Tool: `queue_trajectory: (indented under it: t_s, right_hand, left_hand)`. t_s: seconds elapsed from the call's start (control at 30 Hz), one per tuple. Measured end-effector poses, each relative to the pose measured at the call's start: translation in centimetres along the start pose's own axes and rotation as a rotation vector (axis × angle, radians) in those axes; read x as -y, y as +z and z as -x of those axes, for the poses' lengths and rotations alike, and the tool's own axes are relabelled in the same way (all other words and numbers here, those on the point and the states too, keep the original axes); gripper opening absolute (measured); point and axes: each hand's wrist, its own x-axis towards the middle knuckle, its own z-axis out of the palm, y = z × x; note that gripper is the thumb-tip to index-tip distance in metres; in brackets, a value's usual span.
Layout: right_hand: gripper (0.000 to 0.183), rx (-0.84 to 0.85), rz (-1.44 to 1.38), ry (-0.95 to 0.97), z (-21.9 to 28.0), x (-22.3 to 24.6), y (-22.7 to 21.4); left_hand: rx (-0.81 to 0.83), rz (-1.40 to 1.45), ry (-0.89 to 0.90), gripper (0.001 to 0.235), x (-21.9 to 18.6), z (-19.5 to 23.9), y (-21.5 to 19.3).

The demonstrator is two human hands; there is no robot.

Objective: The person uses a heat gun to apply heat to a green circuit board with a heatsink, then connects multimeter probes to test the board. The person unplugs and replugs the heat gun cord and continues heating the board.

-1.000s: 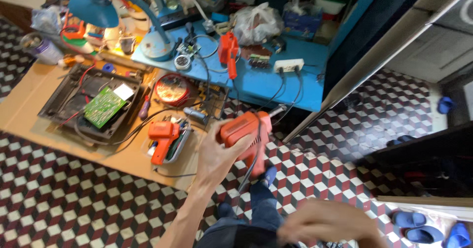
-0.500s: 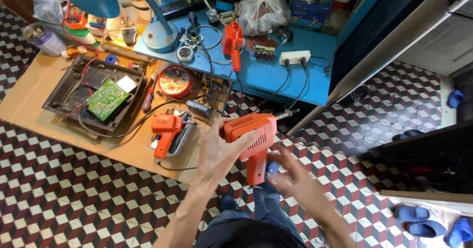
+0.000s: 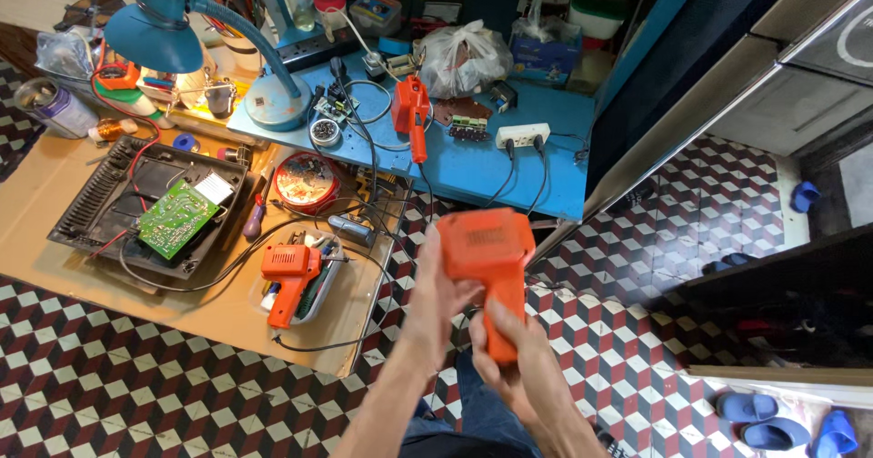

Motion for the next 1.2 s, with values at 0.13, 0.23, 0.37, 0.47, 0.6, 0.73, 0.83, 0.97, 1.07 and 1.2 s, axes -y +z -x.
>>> queue_trajectory:
  t_s: [0.13,0.23,0.37,0.47,0.6,0.73,0.83,0.97,1.07,1.2]
  right_hand:
    - [0.03,-0.094,-0.014,-0.136,-4.1,1.0,-1.3]
    - [0.027,-0.205,0.151,-0.063,-7.3,3.2,-5.3]
    - [0.021,-0.214,0.316,-0.009,-10.0,4.3,-10.9]
    - [0.022,-0.23,0.084,0.143,-11.2,2.9,-13.9]
    - [0.02,-0.32,-0.434,0.318,-13.3,0.3,-15.4]
    - [0.014,0.096,-0.759,0.245,-15.2,0.1,-15.5]
    - [0.035,-0.113,-0.657,0.242,-14.3,1.0,-15.2]
    - [0.033,-0.013,-0.541,0.219,-12.6,1.6,-13.9]
    - [0.031,0.015,-0.42,0.176,-12.3,1.8,-12.8]
    - [0.032,-0.034,-0.29,0.174,-12.9,0.9,-11.6]
  left_hand:
    - [0.133,-0.149,-0.229,0.056,5.0,4.5,-0.6]
    - [0.183,-0.479,-0.352,0.057,4.0,8.0,-5.9]
    - [0.148,-0.71,-0.431,0.041,-0.2,11.9,-11.1]
    - [0.241,-0.687,-0.231,0.037,-2.4,14.3,-10.3]
    - [0.268,-0.686,-0.16,0.031,-3.8,14.3,-6.0]
    - [0.229,-0.67,-0.214,0.034,-2.0,11.6,-0.3]
    - [0.243,-0.57,-0.198,0.04,-0.7,9.8,1.3]
    - [0.211,-0.741,-0.143,0.04,0.3,9.6,1.0]
    - [0.158,-0.736,-0.152,0.037,0.8,10.1,0.2]
    - [0.082,-0.776,-0.078,0.035,1.0,10.4,-1.1]
